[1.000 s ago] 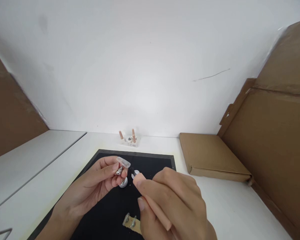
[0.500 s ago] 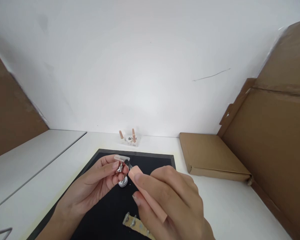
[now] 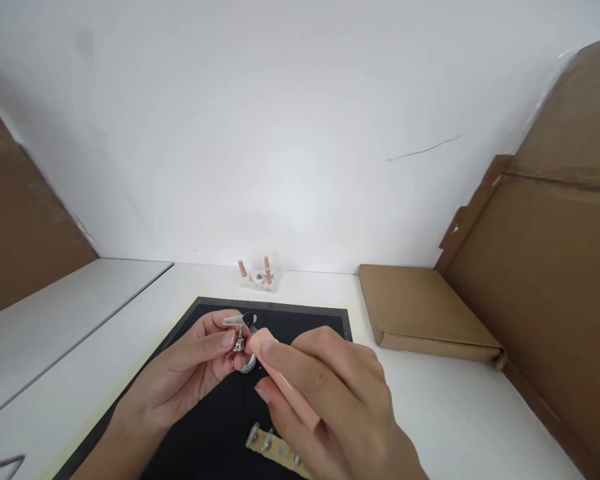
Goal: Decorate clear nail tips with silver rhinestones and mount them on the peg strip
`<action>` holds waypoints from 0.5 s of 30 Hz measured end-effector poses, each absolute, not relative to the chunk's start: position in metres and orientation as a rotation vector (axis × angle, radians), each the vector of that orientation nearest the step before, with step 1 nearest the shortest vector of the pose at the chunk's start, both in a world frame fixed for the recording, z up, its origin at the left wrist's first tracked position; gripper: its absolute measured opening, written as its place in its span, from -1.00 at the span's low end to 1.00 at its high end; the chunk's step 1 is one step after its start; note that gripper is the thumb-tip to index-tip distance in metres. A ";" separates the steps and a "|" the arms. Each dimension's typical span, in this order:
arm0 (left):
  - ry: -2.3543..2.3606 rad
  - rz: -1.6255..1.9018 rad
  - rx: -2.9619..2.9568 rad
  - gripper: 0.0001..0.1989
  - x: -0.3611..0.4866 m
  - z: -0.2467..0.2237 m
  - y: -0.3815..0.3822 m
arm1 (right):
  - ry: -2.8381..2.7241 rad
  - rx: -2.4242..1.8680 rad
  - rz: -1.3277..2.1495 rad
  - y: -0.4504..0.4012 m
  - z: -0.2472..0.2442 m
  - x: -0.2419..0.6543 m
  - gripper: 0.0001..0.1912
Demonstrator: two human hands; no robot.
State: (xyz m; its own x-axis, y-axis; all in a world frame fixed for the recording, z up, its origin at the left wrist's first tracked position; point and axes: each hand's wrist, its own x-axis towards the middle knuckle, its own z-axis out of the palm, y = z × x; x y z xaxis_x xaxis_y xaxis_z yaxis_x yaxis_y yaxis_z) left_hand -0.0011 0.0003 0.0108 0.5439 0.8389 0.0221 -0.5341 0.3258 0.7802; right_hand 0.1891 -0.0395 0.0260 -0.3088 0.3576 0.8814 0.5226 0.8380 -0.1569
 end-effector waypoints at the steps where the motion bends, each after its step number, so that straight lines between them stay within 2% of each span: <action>1: 0.428 0.935 0.832 -0.90 -0.001 0.011 0.000 | -1.937 -0.660 -0.181 -0.039 0.025 0.189 -0.76; 15: 0.455 0.919 0.847 -0.87 0.002 0.013 0.003 | -1.945 -0.677 -0.177 -0.041 0.026 0.191 -0.80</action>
